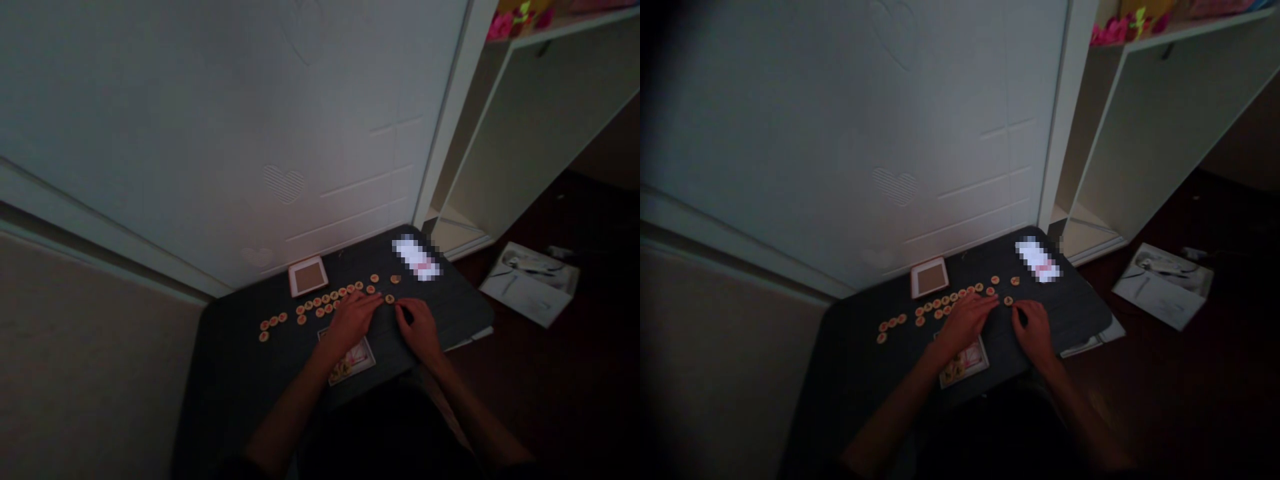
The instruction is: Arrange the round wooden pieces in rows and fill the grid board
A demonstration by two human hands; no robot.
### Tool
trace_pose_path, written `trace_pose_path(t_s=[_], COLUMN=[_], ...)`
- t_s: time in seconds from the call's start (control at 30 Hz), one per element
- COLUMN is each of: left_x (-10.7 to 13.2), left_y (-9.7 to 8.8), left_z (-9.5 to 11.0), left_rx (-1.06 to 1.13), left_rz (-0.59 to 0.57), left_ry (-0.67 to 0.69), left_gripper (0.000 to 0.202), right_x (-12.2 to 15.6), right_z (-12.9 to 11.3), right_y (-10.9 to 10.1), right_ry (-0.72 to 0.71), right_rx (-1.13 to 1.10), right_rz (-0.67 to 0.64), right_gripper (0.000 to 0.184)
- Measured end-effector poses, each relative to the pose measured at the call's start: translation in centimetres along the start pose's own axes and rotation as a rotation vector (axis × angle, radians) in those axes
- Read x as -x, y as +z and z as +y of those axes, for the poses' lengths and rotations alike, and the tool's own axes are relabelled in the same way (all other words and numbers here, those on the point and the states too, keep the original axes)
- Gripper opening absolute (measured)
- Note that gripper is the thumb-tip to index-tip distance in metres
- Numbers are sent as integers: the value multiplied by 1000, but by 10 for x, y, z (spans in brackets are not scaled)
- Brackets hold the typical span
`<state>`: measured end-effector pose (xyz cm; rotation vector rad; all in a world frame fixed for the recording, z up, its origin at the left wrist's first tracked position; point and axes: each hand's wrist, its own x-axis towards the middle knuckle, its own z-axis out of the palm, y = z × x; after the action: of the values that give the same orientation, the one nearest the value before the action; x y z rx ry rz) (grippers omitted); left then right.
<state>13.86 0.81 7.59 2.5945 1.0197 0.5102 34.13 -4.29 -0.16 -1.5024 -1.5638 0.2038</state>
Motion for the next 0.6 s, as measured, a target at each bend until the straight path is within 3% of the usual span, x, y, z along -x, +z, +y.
trace_pose_path(t_s=[0.2,0.4,0.5,0.6], left_x=[68,144,167,175], left_y=[-21,-21,-20,-20], left_z=[-20,-49,-51,-46], left_rx=[40,8,18,38], left_rz=[212,387,439,460], left_ry=[-239,-511,-570,-596], left_gripper=[31,26,25,23], right_x=[0,-4,-10,-17], right_z=[1,8,10,11], right_y=[5,13,16,18], right_ry=[-57,-119,-159,-188], right_rx=[56,148,166,168], right_rz=[-67,-99,-132,-160], right_gripper=[26,28,25,23])
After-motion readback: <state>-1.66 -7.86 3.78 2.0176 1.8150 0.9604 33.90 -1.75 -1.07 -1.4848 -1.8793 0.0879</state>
